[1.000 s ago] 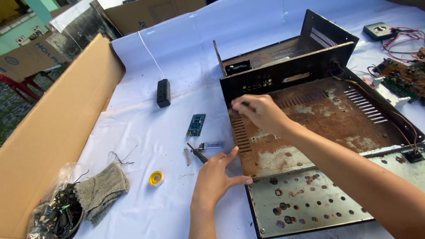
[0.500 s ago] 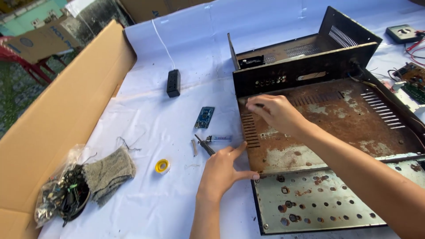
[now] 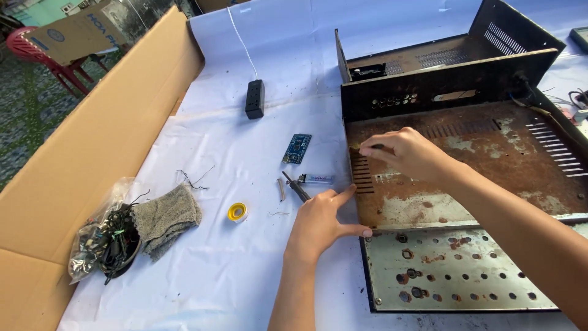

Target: Cleaning the interior of an electronic device with a brush and then removing the front panel from the chassis.

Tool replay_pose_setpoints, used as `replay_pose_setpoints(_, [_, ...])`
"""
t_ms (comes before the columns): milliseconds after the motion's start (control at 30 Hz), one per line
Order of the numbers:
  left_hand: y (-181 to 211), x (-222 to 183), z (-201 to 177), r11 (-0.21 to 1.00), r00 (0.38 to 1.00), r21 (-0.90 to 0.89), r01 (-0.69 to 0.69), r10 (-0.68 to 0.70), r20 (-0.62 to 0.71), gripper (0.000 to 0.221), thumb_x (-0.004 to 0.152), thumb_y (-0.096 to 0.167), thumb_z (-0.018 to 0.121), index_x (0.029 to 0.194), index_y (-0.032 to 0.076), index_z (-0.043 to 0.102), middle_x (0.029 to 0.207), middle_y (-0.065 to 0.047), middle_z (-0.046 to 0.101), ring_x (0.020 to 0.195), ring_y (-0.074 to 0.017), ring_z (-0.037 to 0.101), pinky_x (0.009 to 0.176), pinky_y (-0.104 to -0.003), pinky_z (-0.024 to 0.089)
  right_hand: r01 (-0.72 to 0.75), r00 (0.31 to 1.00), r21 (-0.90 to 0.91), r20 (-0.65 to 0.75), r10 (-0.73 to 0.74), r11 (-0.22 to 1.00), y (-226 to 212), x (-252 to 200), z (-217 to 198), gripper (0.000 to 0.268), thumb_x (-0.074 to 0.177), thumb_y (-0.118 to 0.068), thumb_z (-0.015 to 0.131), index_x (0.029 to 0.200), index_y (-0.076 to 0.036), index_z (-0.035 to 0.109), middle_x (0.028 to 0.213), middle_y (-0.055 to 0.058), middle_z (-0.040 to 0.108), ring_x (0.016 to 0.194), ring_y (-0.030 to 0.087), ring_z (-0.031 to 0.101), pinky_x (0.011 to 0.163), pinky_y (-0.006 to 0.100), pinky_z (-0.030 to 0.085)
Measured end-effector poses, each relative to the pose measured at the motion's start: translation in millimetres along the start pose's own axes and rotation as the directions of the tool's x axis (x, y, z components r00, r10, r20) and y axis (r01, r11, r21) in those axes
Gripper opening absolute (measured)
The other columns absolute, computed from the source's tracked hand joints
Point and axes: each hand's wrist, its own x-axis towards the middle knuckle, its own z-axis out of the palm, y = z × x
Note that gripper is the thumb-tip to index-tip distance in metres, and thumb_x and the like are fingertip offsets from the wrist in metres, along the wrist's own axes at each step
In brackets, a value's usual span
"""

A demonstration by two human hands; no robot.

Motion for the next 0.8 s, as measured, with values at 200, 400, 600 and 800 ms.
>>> replay_pose_setpoints(200, [-3,-1,4,1.0,1.0,0.016,0.002,-0.002,-0.007,0.093,0.061,0.062,0.083,0.142,0.019,0.064,0.104,-0.016,0.075,0.102,-0.0347,0.073,0.094,-0.049,0.056,0.036,0.998,0.014,-0.048,-0.035,0.999,-11,-1,-12,0.024,0.102,-0.021,0.062,0.106,-0.003,0.076,0.095,0.022,0.079,0.07,0.036,0.077,0.061,0.04,0.06])
replay_pose_setpoints(400, [2,-1,2,1.0,1.0,0.017,0.014,-0.013,-0.024,0.091,0.063,0.057,0.087,0.141,0.018,0.065,0.102,-0.015,0.076,0.1,-0.0319,0.074,0.093,-0.046,0.057,-0.036,0.999,0.023,0.038,0.035,0.999,-12,-10,-11,0.02,0.098,-0.026,0.065,0.098,-0.012,0.079,0.084,0.014,0.081,0.04,0.019,0.063,0.042,0.032,0.051])
replay_pose_setpoints(600, [-1,0,3,1.0,1.0,-0.02,0.014,-0.015,-0.004,0.094,0.062,0.056,0.088,0.144,0.019,0.062,0.105,-0.016,0.076,0.103,-0.0338,0.073,0.094,-0.048,0.056,0.021,0.997,0.062,0.07,-0.026,0.998,4,-12,-4,0.018,0.096,-0.022,0.066,0.095,-0.011,0.081,0.072,0.013,0.081,0.023,0.009,0.031,0.029,0.029,0.036])
replay_pose_setpoints(800, [0,0,0,0.999,1.0,-0.036,0.025,-0.025,0.013,0.096,0.061,0.059,0.086,0.145,0.02,0.061,0.109,-0.016,0.076,0.106,-0.0348,0.072,0.095,-0.05,0.055,0.096,0.995,0.104,-0.014,-0.095,0.99,8,-27,-3,0.019,0.097,-0.019,0.065,0.092,-0.009,0.08,0.067,0.018,0.078,0.025,0.013,0.028,0.027,0.03,0.031])
